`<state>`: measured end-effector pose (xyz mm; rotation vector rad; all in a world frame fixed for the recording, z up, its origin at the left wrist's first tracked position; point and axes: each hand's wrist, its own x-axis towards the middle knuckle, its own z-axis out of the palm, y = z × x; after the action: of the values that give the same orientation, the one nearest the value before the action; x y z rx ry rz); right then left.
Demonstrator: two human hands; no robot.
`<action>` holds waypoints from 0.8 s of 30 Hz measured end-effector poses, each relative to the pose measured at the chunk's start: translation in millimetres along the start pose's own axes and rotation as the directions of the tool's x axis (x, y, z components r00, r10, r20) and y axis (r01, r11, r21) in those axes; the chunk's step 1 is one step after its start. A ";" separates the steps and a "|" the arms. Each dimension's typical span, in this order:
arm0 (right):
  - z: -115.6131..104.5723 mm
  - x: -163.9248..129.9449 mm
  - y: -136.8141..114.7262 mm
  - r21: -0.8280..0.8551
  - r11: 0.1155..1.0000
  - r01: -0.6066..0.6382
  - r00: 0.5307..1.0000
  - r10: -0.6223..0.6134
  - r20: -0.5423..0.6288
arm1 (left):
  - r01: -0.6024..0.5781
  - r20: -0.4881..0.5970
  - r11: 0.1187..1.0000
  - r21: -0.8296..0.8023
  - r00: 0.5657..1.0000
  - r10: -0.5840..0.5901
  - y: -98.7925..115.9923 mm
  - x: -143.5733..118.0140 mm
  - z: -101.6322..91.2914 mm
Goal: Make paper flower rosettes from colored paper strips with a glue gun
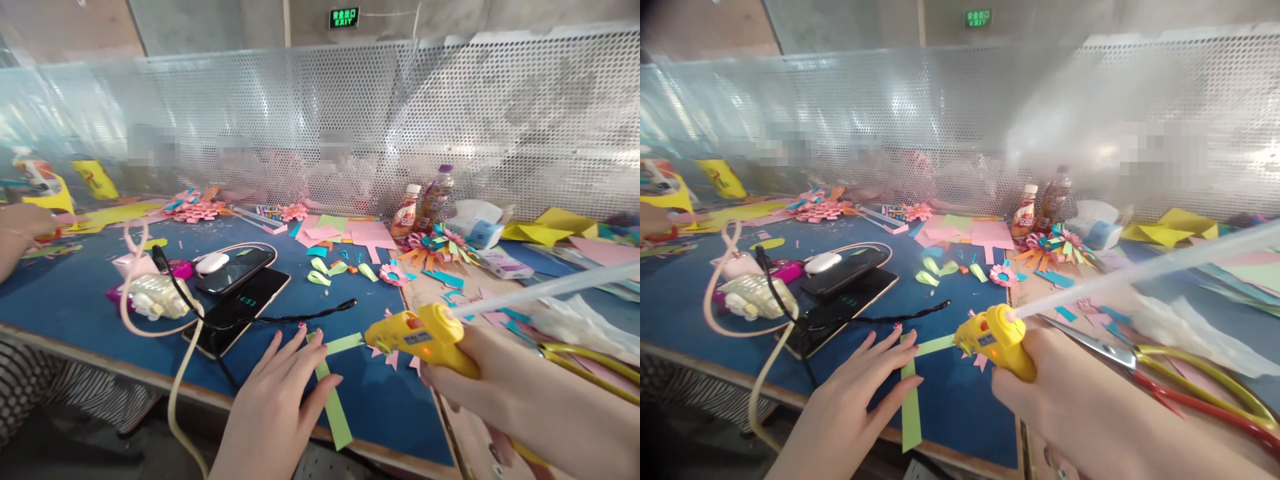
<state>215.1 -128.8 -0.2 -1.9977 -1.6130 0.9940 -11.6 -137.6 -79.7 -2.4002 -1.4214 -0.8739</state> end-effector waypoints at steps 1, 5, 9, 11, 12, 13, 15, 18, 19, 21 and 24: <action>-1.8 0.9 -4.0 -0.063 0.996 -0.070 0.997 0.071 0.014 | -0.002 0.000 1.000 0.007 1.000 0.002 0.1 0.2 0.1; -10.9 6.3 -19.4 -0.150 0.973 -0.176 0.970 0.197 0.144 | -0.014 0.004 1.000 0.015 1.000 0.014 0.0 0.3 -0.4; -20.3 11.3 -29.9 -0.198 0.977 -0.083 0.953 0.136 0.271 | -0.012 -0.005 1.000 0.018 1.000 0.013 -0.6 0.5 0.7; -23.9 13.6 -33.7 -0.238 0.971 -0.022 0.942 0.100 0.320 | -0.017 -0.014 1.000 0.019 1.000 0.017 -0.9 0.6 2.2; -25.4 14.8 -35.1 -0.255 0.967 0.000 0.936 0.089 0.340 | -0.019 -0.019 1.000 0.020 1.000 0.019 -1.0 0.6 3.0; -26.7 16.1 -36.1 -0.265 0.964 0.017 0.931 0.081 0.357 | -0.019 -0.022 1.000 0.020 1.000 0.020 -1.2 0.4 3.8; -29.1 18.6 -37.1 -0.267 0.963 0.038 0.923 0.068 0.378 | -0.010 -0.023 1.000 0.021 1.000 0.011 -1.7 -0.1 5.1; -32.3 21.3 -38.1 -0.276 0.959 0.060 0.916 0.057 0.397 | 0.001 -0.012 1.000 0.023 1.000 -0.001 -3.2 -1.2 6.1; -33.1 21.7 -39.0 -0.276 0.959 0.069 0.912 0.052 0.407 | -0.002 -0.007 1.000 0.024 1.000 0.002 -3.9 -1.5 6.2; -33.9 21.5 -42.4 -0.267 0.960 0.086 0.904 0.037 0.425 | -0.011 -0.001 1.000 0.024 1.000 0.011 -5.4 -1.9 6.3; -32.5 19.0 -49.6 -0.256 0.960 0.111 0.898 0.014 0.441 | -0.005 0.004 1.000 0.021 1.000 0.005 -6.7 -2.0 6.9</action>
<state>206.6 -93.2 50.2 -1.9865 -2.1326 1.3389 -15.5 -132.4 -87.2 -2.3905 -1.4186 -0.8486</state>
